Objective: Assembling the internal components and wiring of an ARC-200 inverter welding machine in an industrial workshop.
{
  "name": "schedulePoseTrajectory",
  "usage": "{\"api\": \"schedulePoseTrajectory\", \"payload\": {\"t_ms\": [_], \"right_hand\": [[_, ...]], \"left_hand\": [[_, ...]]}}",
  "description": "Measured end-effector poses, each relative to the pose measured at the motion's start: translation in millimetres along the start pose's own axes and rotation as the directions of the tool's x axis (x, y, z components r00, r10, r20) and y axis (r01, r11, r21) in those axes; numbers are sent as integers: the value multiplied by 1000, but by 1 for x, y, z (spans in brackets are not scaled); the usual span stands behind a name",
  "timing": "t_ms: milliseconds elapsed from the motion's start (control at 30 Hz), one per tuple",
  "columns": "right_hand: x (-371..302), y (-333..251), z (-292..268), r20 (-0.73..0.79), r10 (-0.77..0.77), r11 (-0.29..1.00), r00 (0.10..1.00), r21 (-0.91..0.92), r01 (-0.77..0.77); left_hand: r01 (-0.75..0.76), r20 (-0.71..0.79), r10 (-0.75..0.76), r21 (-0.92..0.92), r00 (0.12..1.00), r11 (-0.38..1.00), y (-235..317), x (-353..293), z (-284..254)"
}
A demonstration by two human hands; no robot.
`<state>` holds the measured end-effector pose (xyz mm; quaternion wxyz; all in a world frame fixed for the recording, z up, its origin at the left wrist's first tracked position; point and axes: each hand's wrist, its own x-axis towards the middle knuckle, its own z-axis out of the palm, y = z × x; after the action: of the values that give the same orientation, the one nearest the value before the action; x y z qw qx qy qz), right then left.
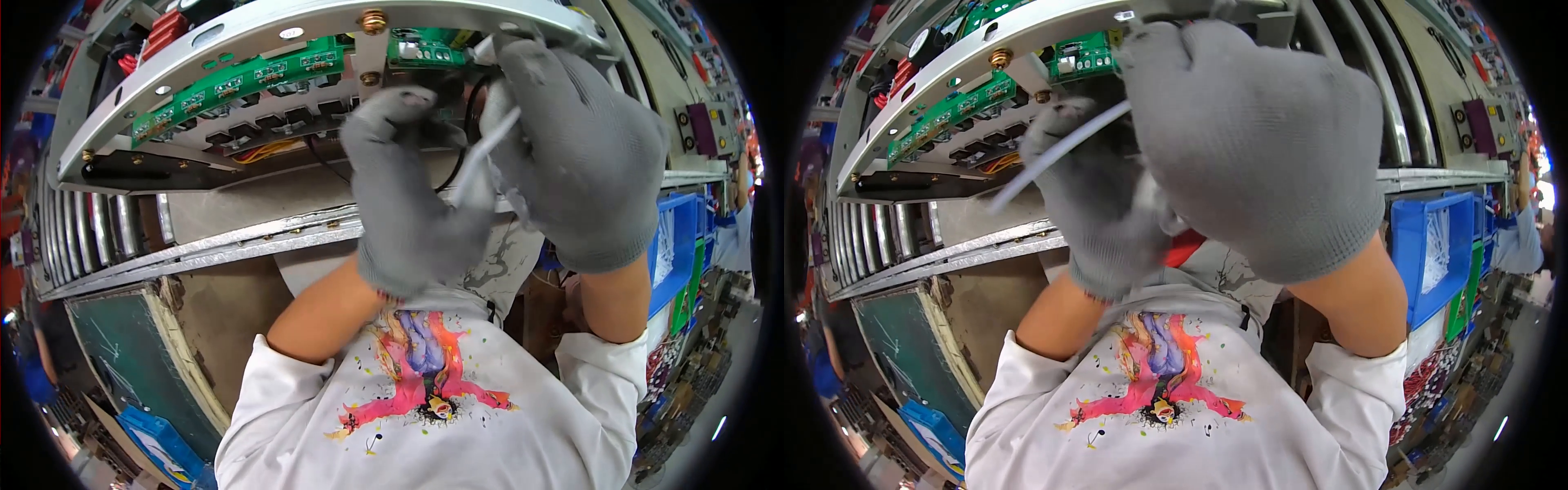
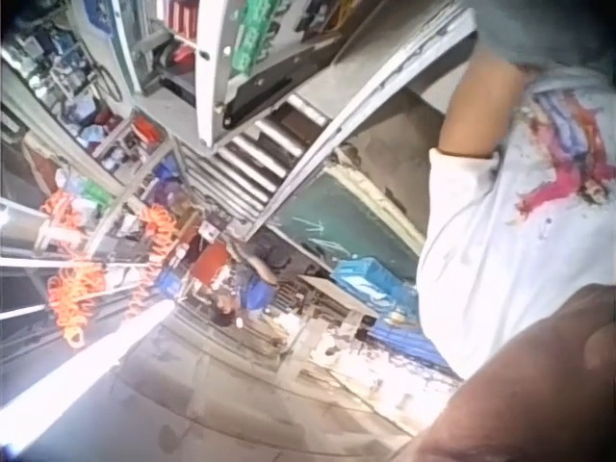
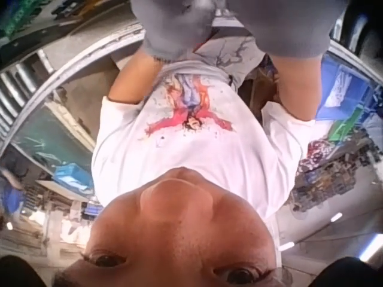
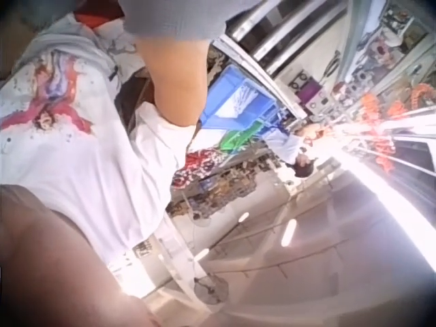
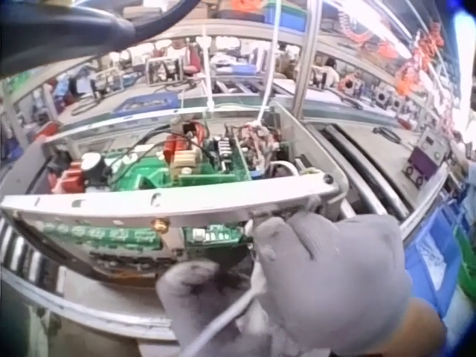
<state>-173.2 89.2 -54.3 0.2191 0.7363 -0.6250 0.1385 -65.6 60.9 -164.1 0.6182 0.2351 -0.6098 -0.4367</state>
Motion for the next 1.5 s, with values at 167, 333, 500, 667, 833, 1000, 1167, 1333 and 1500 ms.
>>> {"api": "schedulePoseTrajectory", "payload": {"t_ms": [167, 333, 500, 667, 833, 1000, 1167, 1333, 1500], "right_hand": [[9, -17, -12, 73, -19, 994, 997, -109, 27], [19, -34, -8, -2, -52, 999, 999, -9, 51], [25, -42, -5, -7, -65, 993, 998, 99, 65], [20, -48, 14, -207, 7, 994, 978, 108, 15], [32, -44, -4, 60, 12, 978, 998, 206, -24], [-43, -47, -3, -264, 315, 928, 912, 289, -236], [-116, -62, 66, -33, 214, 944, 976, 265, -198], [-60, -57, 94, -211, 123, 968, 970, 239, -71], [-5, -62, 100, 94, 211, 977, 973, 22, -214]], "left_hand": [[426, 259, -369, -753, 893, 502, 39, 14, -16], [365, 286, -350, -913, 892, 184, 35, 10, -22], [388, 326, -213, -820, 921, 420, 27, 13, -33], [343, 267, -223, -821, 937, 456, 27, 6, -29], [318, 232, -261, -874, 937, 368, 22, 13, -31], [190, 230, -76, -526, 970, 829, 42, -7, -77], [-41, 149, 28, 85, 988, 996, 26, -45, -118], [-22, -36, 44, 459, 998, 888, -3, -51, -136], [-24, 174, -162, 750, 971, 661, -18, -42, -141]]}}
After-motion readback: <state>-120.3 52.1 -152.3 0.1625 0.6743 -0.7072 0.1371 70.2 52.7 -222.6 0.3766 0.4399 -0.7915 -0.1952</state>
